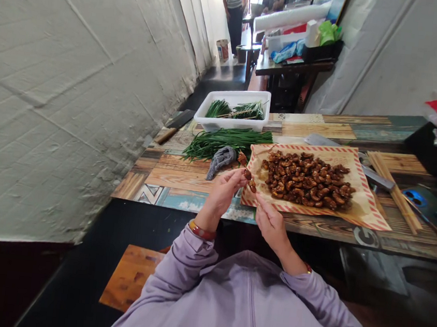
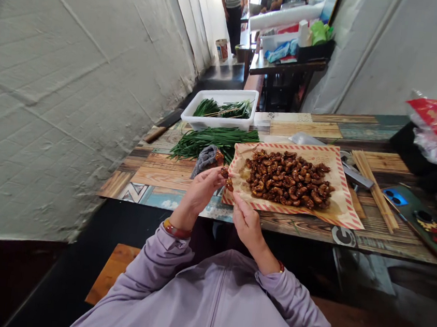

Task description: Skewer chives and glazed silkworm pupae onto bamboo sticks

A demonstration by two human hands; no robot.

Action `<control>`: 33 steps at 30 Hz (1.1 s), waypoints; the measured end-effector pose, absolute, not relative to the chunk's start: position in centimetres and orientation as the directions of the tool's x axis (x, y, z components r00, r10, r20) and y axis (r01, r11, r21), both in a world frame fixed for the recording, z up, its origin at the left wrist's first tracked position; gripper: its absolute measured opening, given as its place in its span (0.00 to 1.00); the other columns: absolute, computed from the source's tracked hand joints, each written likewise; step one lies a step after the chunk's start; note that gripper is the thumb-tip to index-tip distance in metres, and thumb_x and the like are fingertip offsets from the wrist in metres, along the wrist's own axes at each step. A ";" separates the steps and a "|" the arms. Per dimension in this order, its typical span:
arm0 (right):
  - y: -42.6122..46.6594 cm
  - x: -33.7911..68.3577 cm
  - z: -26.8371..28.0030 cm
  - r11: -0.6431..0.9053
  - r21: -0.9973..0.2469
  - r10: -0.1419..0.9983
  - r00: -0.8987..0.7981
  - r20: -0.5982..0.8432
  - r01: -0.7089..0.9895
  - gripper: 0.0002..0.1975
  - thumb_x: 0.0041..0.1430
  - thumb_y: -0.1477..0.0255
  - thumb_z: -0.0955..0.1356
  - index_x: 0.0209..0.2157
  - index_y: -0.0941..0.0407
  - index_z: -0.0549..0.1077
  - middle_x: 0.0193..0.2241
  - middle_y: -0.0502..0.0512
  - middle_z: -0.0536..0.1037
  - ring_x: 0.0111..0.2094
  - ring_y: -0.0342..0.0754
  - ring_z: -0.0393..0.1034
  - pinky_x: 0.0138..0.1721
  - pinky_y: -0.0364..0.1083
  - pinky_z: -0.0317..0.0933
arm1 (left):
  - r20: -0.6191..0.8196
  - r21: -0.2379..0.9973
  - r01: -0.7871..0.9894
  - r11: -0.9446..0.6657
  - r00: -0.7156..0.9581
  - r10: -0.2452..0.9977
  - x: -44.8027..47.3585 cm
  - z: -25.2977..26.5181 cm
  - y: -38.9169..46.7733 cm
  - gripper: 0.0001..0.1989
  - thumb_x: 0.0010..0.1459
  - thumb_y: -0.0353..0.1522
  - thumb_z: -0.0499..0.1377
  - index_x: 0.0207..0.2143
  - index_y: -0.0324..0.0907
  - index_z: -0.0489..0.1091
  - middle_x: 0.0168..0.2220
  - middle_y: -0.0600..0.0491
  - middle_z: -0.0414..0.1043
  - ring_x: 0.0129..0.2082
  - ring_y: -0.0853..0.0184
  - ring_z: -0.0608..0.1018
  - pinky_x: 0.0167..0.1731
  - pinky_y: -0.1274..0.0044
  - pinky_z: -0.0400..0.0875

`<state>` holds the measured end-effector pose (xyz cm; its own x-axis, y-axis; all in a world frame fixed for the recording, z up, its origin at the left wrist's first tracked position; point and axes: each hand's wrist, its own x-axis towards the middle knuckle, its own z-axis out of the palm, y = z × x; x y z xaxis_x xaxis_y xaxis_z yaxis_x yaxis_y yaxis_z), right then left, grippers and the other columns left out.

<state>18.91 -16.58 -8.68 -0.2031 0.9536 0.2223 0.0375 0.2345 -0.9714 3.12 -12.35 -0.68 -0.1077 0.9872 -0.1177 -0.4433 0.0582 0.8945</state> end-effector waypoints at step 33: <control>-16.5 19.0 -8.6 0.291 -0.949 0.935 -0.245 0.256 0.122 0.22 0.67 0.66 0.61 0.58 0.55 0.73 0.43 0.60 0.82 0.38 0.50 0.76 0.43 0.49 0.71 | 0.014 0.897 -0.430 -0.100 -0.199 0.980 4.5 0.0 -12.2 0.15 0.46 0.38 0.72 0.34 0.39 0.80 0.30 0.51 0.80 0.34 0.68 0.80 0.46 0.74 0.69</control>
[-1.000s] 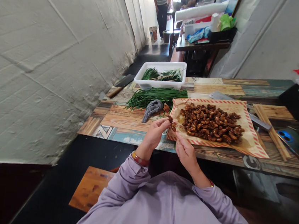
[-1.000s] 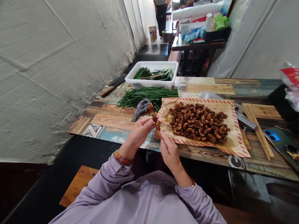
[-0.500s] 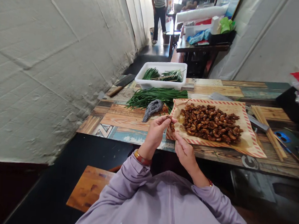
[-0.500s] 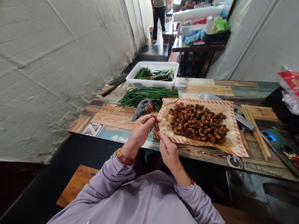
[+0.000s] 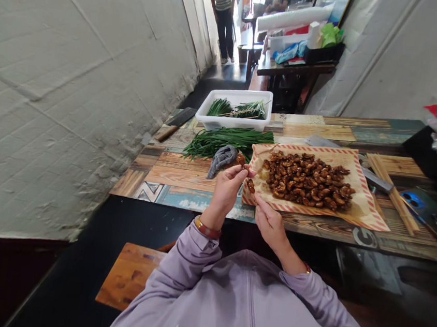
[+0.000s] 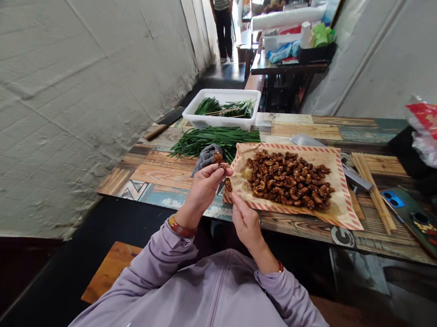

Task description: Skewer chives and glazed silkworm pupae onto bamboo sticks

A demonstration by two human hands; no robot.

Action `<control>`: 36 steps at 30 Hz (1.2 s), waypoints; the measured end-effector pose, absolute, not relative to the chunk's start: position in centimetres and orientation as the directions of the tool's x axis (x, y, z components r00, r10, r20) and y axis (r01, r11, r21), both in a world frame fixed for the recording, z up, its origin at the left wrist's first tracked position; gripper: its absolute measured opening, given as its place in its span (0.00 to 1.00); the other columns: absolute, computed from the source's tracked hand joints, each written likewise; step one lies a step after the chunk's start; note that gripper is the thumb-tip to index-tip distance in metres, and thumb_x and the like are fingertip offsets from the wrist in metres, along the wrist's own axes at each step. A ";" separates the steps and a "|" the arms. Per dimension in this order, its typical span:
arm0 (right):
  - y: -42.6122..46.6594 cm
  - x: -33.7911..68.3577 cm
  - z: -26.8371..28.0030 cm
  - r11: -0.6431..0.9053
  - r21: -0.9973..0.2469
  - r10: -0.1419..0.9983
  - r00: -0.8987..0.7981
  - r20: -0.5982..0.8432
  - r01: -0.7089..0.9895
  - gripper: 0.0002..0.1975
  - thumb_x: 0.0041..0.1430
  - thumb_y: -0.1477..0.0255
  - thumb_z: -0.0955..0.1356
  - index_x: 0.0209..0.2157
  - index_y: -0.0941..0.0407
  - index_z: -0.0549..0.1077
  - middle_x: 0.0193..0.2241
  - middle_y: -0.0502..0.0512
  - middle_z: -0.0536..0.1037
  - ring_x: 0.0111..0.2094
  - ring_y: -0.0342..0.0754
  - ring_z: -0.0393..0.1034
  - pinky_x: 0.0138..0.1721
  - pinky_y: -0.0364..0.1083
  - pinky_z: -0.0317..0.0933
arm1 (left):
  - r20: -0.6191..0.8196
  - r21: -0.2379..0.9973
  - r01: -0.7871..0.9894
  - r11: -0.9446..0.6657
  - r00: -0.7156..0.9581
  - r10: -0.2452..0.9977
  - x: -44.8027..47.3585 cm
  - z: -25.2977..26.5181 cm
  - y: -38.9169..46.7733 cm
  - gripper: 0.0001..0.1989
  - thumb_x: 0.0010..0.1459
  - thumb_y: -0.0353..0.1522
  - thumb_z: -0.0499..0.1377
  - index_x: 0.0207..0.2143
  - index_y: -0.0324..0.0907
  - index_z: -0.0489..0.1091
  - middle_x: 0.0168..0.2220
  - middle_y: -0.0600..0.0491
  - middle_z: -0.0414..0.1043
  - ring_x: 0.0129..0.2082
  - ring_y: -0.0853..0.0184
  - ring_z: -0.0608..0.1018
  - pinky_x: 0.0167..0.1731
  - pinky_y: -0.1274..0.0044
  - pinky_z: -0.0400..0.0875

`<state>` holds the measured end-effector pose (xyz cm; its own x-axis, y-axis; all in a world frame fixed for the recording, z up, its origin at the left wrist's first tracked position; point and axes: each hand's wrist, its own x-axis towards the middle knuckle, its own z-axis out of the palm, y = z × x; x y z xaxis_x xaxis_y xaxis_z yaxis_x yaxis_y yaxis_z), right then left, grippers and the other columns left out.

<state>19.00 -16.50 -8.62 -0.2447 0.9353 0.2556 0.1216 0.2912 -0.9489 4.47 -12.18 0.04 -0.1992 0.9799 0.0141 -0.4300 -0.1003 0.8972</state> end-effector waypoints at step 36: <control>-18.6 19.0 -5.7 0.242 -0.969 0.965 -0.119 0.235 0.047 0.24 0.68 0.64 0.59 0.57 0.62 0.70 0.18 0.44 0.64 0.17 0.40 0.58 0.23 0.42 0.58 | -0.071 0.866 -0.496 0.063 0.004 0.997 7.1 0.5 -14.4 0.16 0.43 0.35 0.73 0.33 0.38 0.78 0.30 0.51 0.81 0.30 0.70 0.80 0.36 0.79 0.72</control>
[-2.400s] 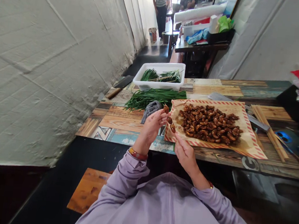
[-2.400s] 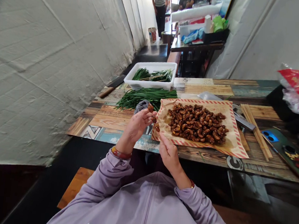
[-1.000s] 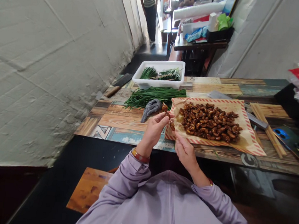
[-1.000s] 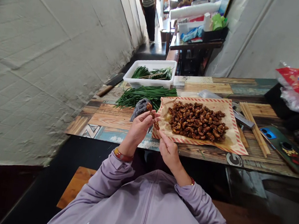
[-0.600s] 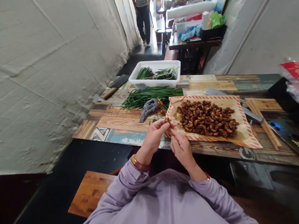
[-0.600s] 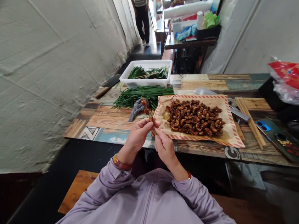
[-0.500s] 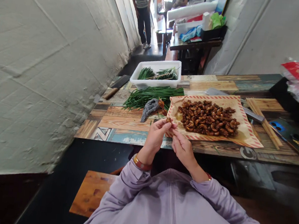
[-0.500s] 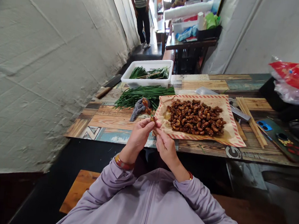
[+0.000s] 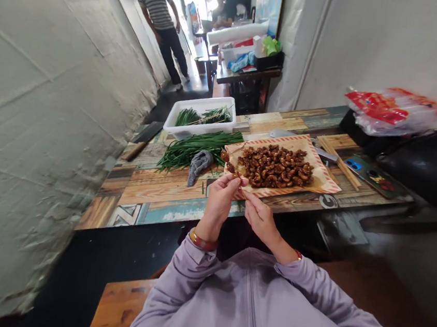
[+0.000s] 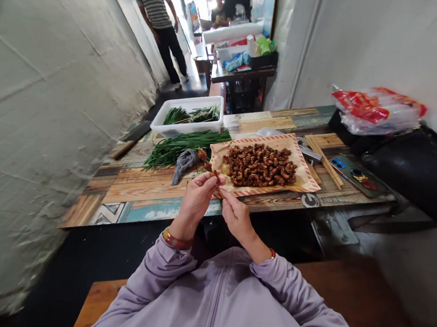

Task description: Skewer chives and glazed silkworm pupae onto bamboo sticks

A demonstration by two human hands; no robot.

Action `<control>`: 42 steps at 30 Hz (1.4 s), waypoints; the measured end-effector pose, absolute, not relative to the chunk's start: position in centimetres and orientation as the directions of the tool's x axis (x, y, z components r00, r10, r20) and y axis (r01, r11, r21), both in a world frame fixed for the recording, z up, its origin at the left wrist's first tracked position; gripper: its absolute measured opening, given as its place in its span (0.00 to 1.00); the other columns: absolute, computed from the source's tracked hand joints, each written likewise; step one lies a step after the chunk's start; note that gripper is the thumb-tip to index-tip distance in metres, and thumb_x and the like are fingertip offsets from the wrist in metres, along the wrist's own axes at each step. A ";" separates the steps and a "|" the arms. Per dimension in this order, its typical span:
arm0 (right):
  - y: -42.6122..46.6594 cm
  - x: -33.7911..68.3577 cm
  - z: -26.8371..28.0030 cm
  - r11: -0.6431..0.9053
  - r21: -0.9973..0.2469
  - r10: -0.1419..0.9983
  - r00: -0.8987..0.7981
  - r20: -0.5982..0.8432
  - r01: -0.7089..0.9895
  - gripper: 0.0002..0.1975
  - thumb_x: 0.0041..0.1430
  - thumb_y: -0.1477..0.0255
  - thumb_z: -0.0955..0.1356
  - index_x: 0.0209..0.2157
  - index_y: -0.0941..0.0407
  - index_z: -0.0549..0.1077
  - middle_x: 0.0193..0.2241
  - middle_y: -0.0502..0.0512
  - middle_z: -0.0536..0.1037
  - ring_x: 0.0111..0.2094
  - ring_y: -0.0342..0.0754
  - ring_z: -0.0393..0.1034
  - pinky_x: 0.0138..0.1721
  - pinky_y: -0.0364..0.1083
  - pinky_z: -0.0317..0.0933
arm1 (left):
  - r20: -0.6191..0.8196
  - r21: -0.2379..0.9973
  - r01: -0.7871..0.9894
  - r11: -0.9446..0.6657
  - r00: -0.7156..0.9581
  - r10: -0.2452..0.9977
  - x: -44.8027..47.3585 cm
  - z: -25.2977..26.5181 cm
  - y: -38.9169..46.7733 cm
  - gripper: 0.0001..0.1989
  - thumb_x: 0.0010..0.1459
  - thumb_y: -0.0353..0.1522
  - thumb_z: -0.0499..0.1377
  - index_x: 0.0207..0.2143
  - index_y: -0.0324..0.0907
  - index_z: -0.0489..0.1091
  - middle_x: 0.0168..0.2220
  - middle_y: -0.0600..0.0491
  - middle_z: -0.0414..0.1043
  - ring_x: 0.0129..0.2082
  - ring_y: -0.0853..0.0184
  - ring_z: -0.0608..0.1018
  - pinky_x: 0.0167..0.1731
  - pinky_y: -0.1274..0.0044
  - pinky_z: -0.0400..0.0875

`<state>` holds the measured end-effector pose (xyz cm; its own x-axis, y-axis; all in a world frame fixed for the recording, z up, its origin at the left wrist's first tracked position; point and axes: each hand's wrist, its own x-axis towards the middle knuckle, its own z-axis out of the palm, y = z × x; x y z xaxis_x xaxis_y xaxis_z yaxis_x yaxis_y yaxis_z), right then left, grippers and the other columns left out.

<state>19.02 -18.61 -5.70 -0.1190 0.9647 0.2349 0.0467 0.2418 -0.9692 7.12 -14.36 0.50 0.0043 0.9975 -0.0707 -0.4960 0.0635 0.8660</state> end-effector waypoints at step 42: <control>-17.2 21.2 -5.1 0.240 -0.942 0.970 -0.105 0.221 0.235 0.12 0.62 0.71 0.65 0.38 0.55 0.80 0.29 0.55 0.82 0.33 0.49 0.77 0.41 0.48 0.69 | -0.099 0.931 -0.362 0.056 -0.102 0.990 7.8 -0.7 -10.3 0.20 0.49 0.44 0.69 0.37 0.38 0.75 0.33 0.51 0.79 0.30 0.71 0.78 0.36 0.78 0.70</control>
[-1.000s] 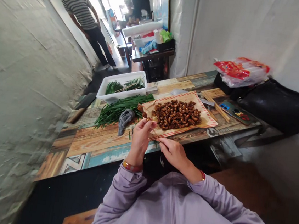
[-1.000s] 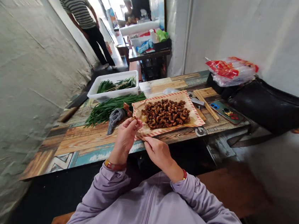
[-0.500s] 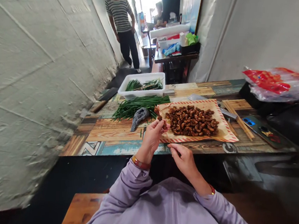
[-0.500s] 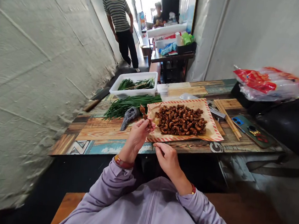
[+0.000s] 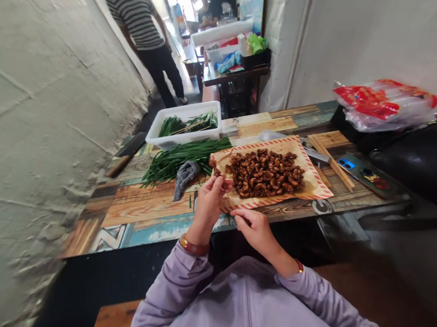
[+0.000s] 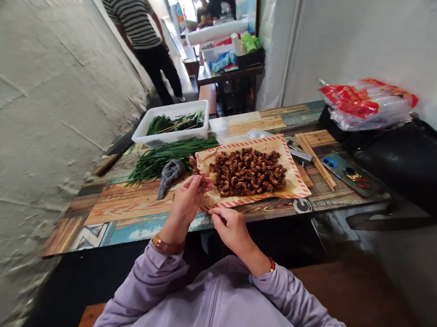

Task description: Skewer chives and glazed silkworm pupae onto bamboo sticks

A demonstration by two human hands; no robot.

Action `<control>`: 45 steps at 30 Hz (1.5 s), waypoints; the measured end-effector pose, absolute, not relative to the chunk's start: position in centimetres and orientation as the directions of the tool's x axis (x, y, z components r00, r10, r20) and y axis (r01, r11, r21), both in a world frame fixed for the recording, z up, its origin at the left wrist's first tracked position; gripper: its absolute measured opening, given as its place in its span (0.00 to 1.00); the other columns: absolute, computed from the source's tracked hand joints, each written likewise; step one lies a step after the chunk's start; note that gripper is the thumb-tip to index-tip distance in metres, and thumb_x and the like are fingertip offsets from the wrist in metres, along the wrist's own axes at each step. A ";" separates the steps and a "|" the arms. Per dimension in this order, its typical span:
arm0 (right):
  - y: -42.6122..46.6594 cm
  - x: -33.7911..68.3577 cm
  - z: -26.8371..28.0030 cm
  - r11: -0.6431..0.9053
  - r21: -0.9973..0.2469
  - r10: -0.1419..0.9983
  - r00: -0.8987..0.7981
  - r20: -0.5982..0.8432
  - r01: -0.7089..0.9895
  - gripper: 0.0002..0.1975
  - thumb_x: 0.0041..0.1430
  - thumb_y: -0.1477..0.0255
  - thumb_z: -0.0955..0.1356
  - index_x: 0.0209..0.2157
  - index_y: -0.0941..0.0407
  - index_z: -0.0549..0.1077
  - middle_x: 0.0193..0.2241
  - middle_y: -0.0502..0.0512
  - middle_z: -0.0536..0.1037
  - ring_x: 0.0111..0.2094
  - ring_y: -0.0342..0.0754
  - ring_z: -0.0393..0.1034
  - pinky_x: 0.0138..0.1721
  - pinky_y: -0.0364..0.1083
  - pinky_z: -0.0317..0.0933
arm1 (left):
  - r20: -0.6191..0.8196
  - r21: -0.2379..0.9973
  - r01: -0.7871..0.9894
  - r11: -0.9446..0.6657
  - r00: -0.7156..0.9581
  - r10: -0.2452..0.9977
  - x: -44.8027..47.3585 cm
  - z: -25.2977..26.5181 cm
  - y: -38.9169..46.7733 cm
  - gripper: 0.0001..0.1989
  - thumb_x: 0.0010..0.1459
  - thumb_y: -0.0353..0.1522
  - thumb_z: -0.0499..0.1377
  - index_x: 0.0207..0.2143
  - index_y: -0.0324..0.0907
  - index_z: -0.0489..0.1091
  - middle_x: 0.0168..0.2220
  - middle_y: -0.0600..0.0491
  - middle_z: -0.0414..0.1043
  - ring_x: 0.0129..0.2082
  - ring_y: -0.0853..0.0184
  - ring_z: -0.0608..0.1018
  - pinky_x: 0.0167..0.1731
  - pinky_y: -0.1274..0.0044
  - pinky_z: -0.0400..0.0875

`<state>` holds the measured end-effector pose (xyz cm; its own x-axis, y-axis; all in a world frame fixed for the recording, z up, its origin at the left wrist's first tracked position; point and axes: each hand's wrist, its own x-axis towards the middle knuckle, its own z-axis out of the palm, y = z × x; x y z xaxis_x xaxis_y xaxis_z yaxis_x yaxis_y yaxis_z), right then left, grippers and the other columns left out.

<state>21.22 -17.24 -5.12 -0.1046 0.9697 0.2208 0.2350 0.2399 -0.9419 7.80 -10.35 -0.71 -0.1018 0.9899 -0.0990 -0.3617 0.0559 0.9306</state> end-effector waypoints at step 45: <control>-14.9 28.7 0.1 0.491 -0.734 0.868 -0.340 0.363 0.470 0.16 0.68 0.68 0.62 0.49 0.52 0.78 0.46 0.56 0.81 0.45 0.50 0.76 0.49 0.49 0.66 | 0.354 0.203 0.953 -0.223 0.140 0.925 7.2 -2.4 -10.0 0.15 0.64 0.31 0.53 0.30 0.40 0.78 0.34 0.44 0.76 0.37 0.58 0.73 0.41 0.68 0.63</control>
